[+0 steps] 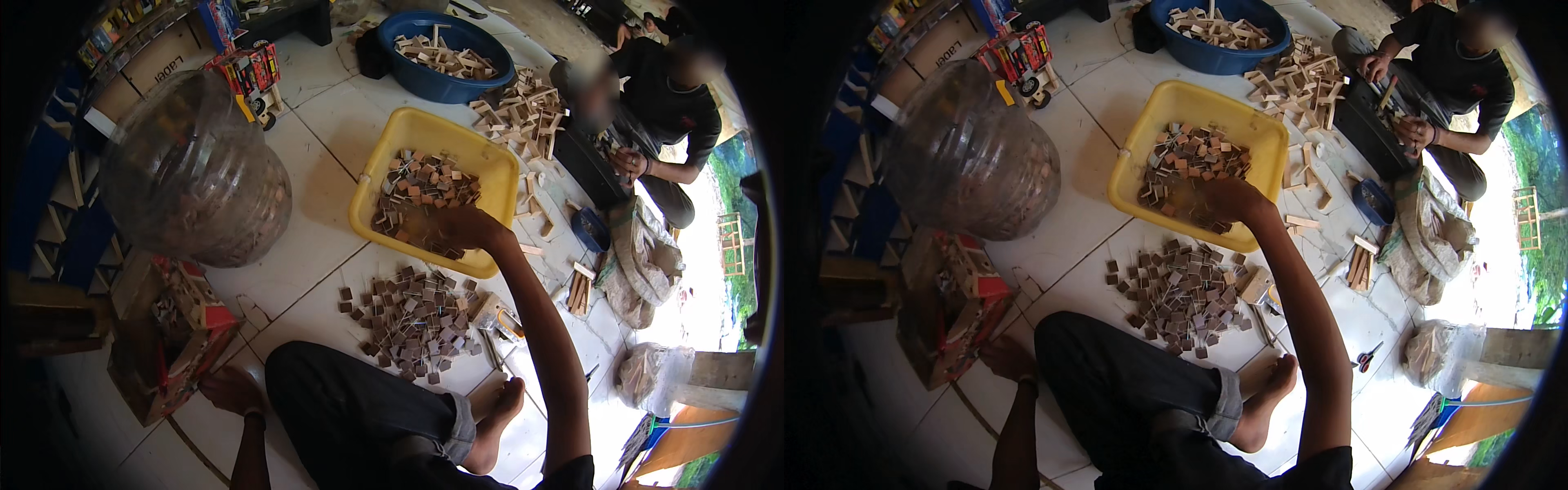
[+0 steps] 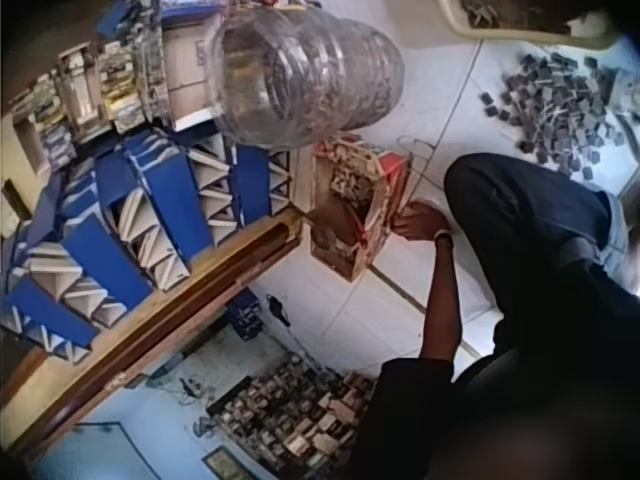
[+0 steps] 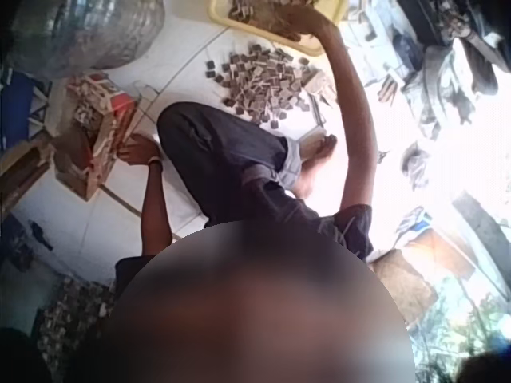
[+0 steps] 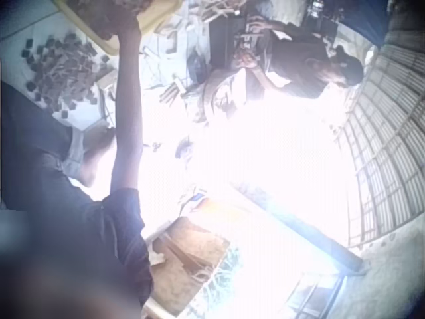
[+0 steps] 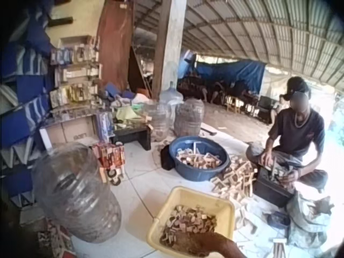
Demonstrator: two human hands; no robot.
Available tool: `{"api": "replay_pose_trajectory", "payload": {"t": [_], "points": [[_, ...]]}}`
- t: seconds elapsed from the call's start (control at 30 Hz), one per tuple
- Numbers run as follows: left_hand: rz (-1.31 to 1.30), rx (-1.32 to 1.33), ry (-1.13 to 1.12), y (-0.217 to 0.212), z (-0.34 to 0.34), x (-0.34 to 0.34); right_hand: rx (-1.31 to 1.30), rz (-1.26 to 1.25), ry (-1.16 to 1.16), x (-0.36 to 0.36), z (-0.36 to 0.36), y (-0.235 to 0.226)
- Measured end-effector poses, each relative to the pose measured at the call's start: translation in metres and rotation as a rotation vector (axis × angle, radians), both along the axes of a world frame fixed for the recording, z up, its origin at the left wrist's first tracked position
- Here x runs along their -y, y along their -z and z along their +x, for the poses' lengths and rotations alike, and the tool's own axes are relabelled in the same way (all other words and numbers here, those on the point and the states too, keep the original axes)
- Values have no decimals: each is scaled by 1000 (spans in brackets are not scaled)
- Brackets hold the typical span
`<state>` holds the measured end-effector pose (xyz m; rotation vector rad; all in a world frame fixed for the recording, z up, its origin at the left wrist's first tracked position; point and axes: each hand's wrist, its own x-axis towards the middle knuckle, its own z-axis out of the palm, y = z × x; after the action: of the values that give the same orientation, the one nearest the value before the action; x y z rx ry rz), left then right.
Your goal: The person sits on the floor and repeatedly picks up small wooden blocks from a yellow bin, then places them onto a growing pile on the floor. The person handles the blocks one at a time with their right hand while remaining seated.
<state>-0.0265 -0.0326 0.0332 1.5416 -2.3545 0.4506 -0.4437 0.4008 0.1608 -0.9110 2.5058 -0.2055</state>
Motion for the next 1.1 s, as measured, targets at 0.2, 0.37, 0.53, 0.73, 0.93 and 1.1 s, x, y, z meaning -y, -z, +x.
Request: {"api": "replay_pose_trajectory", "payload": {"t": [0.2, 0.37, 0.53, 0.73, 0.93, 1.1], "points": [[106, 138, -96, 1, 3, 3, 142, -62, 5, -10, 0, 16], [71, 153, -121, 4, 3, 4, -29, -204, -114, -13, 9, 16], [-68, 95, -46, 11, 6, 7, -122, -53, 112, -4, 15, 8], [-71, 132, -59, 35, 12, 29, -373, -350, 517, -2, -4, 3], [-69, 137, -44, 48, 15, 35, -187, -396, 396, -18, -7, 3], [-61, 53, -112, 52, 23, 37, -241, -320, 254, 9, 19, 21]]}}
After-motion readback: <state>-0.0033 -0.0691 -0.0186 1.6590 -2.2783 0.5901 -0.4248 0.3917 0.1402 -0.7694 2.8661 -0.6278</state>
